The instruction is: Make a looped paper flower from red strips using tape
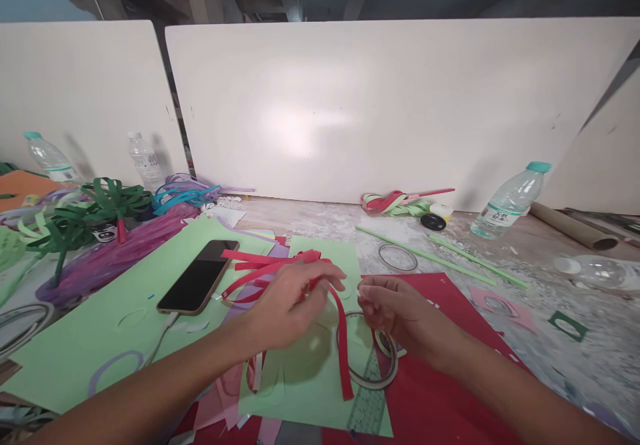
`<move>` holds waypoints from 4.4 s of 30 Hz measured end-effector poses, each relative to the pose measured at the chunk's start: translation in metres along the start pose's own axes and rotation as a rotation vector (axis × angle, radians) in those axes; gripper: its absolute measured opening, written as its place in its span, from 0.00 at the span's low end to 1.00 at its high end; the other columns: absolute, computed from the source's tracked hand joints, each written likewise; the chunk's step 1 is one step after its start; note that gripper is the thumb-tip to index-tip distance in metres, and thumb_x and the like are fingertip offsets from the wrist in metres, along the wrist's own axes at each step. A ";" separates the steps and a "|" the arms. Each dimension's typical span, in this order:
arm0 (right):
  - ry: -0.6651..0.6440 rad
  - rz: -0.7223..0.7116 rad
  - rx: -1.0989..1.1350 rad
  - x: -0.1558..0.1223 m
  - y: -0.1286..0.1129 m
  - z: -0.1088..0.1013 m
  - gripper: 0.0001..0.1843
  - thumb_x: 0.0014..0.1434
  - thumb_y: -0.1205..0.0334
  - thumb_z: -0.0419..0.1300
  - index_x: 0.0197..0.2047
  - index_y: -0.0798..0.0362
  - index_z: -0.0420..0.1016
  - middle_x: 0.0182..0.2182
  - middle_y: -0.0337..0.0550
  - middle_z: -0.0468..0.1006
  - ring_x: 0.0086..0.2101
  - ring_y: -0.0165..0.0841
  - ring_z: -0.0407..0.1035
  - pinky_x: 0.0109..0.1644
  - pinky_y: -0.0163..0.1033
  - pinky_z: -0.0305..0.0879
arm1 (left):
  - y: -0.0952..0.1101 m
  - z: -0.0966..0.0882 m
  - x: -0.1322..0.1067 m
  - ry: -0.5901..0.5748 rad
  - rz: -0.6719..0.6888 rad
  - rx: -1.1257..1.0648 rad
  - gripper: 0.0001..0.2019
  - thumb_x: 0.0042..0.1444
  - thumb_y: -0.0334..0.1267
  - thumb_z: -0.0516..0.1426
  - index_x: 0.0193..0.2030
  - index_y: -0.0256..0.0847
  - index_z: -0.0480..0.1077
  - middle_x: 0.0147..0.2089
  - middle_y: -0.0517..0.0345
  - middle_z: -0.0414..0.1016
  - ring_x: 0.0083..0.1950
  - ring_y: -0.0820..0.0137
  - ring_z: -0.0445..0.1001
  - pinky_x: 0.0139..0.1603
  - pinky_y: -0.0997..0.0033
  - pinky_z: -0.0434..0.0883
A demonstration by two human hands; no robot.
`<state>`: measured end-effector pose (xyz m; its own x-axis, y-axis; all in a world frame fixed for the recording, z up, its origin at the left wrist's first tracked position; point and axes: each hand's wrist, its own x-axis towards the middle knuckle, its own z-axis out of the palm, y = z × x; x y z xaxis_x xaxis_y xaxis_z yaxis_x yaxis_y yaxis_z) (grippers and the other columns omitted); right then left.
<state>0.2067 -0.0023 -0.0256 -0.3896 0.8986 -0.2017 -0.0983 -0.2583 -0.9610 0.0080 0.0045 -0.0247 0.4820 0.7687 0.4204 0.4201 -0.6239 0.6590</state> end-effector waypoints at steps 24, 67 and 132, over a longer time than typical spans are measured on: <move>-0.197 -0.300 -0.067 0.008 0.004 0.004 0.15 0.55 0.58 0.61 0.47 0.42 0.76 0.53 0.43 0.72 0.52 0.40 0.66 0.55 0.49 0.60 | 0.000 0.001 -0.005 -0.279 -0.240 -0.325 0.34 0.64 0.37 0.46 0.69 0.47 0.26 0.26 0.66 0.67 0.23 0.76 0.65 0.25 0.77 0.66; 0.041 -0.350 -0.631 0.007 0.009 0.008 0.11 0.62 0.57 0.52 0.30 0.52 0.67 0.18 0.31 0.54 0.20 0.25 0.45 0.21 0.32 0.42 | -0.001 0.002 0.006 -0.096 -0.454 -0.462 0.14 0.55 0.43 0.54 0.29 0.36 0.75 0.24 0.60 0.66 0.23 0.76 0.62 0.22 0.77 0.62; 0.233 -0.307 -0.645 0.008 0.019 0.017 0.09 0.57 0.58 0.54 0.27 0.51 0.65 0.15 0.29 0.53 0.17 0.26 0.47 0.21 0.32 0.44 | -0.011 0.013 0.003 -0.102 -0.612 -0.657 0.12 0.50 0.44 0.60 0.31 0.36 0.77 0.25 0.55 0.74 0.29 0.71 0.73 0.25 0.77 0.66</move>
<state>0.1861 -0.0064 -0.0426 -0.2206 0.9671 0.1269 0.4132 0.2105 -0.8860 0.0152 0.0120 -0.0384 0.3976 0.9039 -0.1577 0.1170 0.1206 0.9858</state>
